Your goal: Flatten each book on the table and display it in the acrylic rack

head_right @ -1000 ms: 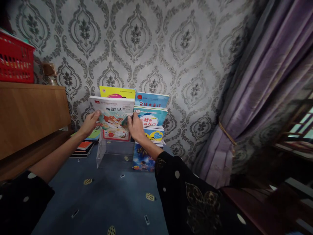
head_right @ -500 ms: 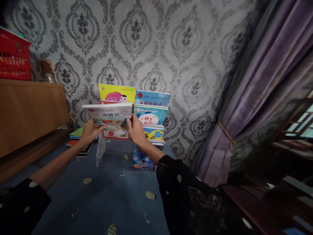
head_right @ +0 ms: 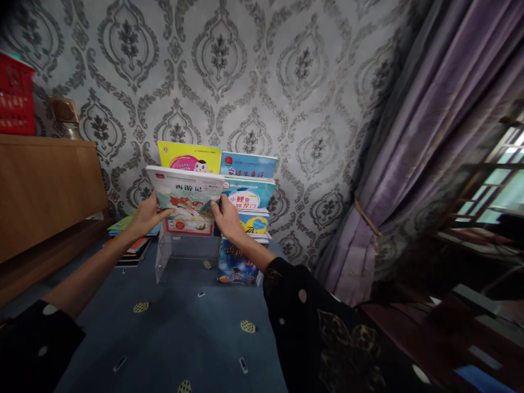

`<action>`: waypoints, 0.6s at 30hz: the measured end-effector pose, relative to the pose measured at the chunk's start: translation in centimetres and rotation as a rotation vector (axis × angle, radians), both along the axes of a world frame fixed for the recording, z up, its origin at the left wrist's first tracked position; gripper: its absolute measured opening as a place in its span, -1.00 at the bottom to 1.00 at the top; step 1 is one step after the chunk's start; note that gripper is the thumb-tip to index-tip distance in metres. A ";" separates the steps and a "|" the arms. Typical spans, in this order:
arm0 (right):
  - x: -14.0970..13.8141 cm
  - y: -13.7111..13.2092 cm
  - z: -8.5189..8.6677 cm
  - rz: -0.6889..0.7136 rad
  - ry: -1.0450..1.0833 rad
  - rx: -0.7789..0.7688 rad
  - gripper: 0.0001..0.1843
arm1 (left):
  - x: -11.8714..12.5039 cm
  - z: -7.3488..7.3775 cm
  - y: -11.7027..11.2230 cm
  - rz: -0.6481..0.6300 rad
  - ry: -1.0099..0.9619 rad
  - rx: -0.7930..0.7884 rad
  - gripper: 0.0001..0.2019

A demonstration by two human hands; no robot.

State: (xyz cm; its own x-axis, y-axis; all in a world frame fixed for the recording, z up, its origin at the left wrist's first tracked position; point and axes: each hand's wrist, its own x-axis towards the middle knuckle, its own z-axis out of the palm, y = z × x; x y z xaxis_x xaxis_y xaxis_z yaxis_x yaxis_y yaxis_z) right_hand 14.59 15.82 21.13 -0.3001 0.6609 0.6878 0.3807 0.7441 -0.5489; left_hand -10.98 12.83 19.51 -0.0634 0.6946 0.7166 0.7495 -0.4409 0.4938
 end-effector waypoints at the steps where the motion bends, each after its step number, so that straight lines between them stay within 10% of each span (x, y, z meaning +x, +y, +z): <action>1: -0.1 0.1 0.1 0.001 -0.002 -0.002 -0.76 | -0.1 0.0 0.1 -0.016 0.016 -0.001 -0.54; 12: -0.3 -0.1 2.8 0.003 0.002 0.063 -0.76 | -0.7 0.2 0.3 -0.172 0.044 -0.043 -0.56; 18: -0.1 0.0 3.8 -0.121 0.037 0.206 -0.65 | -0.3 0.0 0.4 -0.015 0.135 0.033 -0.71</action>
